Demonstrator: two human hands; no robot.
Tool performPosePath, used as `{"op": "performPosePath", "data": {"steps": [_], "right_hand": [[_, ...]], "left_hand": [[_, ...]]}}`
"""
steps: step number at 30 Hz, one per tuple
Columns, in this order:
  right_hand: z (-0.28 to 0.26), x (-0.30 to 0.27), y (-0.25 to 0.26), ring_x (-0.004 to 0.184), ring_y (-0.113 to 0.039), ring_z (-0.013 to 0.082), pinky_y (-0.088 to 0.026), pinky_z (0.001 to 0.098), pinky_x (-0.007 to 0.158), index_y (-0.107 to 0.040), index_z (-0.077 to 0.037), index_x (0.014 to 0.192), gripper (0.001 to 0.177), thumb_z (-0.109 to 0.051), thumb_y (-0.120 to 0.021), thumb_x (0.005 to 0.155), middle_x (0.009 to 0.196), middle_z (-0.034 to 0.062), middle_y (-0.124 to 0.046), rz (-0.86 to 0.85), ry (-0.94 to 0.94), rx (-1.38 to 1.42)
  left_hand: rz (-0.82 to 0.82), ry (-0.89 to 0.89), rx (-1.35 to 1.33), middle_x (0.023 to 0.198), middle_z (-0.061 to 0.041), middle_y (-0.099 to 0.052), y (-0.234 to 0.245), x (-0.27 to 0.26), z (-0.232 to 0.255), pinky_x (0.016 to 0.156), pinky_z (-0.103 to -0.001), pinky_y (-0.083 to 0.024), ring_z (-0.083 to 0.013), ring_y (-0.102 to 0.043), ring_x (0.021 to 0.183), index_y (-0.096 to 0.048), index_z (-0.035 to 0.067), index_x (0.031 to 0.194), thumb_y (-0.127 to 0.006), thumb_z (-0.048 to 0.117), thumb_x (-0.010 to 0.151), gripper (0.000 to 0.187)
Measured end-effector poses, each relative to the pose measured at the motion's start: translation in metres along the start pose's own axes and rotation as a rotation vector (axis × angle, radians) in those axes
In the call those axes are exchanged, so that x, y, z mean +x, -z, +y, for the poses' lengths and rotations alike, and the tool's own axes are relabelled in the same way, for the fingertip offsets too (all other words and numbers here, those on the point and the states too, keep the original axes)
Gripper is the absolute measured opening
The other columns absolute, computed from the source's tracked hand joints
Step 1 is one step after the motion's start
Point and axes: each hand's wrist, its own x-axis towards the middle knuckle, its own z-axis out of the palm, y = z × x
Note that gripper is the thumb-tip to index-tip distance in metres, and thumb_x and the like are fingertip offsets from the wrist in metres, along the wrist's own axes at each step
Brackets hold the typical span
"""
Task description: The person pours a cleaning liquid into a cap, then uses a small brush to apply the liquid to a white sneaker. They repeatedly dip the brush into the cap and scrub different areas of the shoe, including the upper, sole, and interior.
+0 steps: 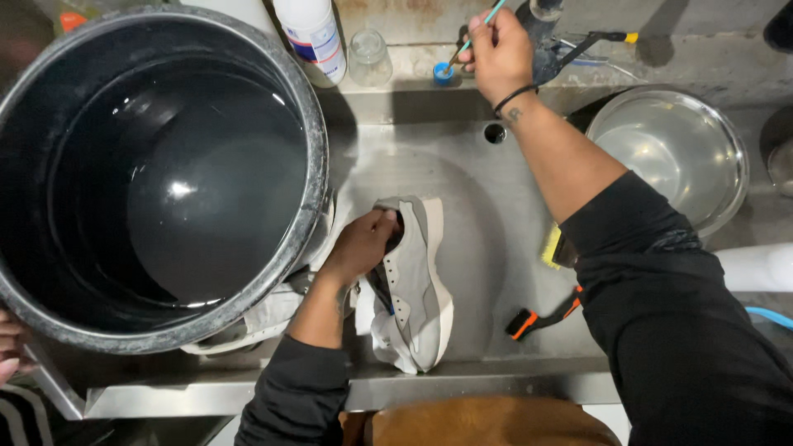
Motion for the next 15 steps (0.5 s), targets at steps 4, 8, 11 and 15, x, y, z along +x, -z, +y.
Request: {"op": "performPosePath", "data": {"steps": [4,8,11,15], "right_hand": [[-0.019,-0.001,-0.004,0.063,-0.071,0.0075,-0.06,0.0219,0.051,-0.055,-0.012,0.089,0.014,-0.022,-0.055,0.098,0.072,0.0009,-0.064,0.001,-0.077,-0.018],[-0.031,-0.004,-0.003,0.061,-0.07,0.006,-0.06,0.0218,0.054,-0.059,-0.012,0.088,0.014,-0.022,-0.059,0.097,0.065,-0.0006,-0.066,-0.04,-0.099,-0.077],[-0.033,-0.005,-0.003,0.062,-0.07,0.0058,-0.059,0.0223,0.054,-0.059,-0.012,0.086,0.014,-0.021,-0.061,0.097,0.064,-0.0014,-0.066,-0.028,-0.05,-0.102],[-0.028,-0.004,-0.003,0.062,-0.073,0.0064,-0.055,0.0222,0.053,-0.057,-0.014,0.082,0.017,-0.02,-0.064,0.097,0.06,-0.0039,-0.06,-0.013,-0.024,-0.143]], "left_hand": [[0.026,0.002,-0.026,0.105,-0.003,-0.072,0.0,-0.003,0.0,0.081,-0.034,-0.045,-0.0223,-0.065,0.1,-0.068,0.017,0.099,-0.032,0.051,0.094,0.051],[-0.025,0.012,0.013,0.078,-0.006,-0.058,0.005,-0.01,0.006,0.065,-0.035,-0.033,-0.0214,-0.054,0.074,-0.054,0.014,0.081,-0.023,0.058,0.095,0.056],[-0.012,-0.034,0.026,0.067,-0.004,-0.055,0.003,-0.004,0.0,0.061,-0.035,-0.032,-0.0203,-0.052,0.066,-0.05,0.015,0.068,-0.022,0.061,0.094,0.06],[-0.123,-0.03,0.029,0.078,-0.003,-0.064,0.012,-0.016,0.014,0.066,-0.032,-0.036,-0.0184,-0.058,0.072,-0.061,0.014,0.071,-0.019,0.068,0.085,0.07]]}}
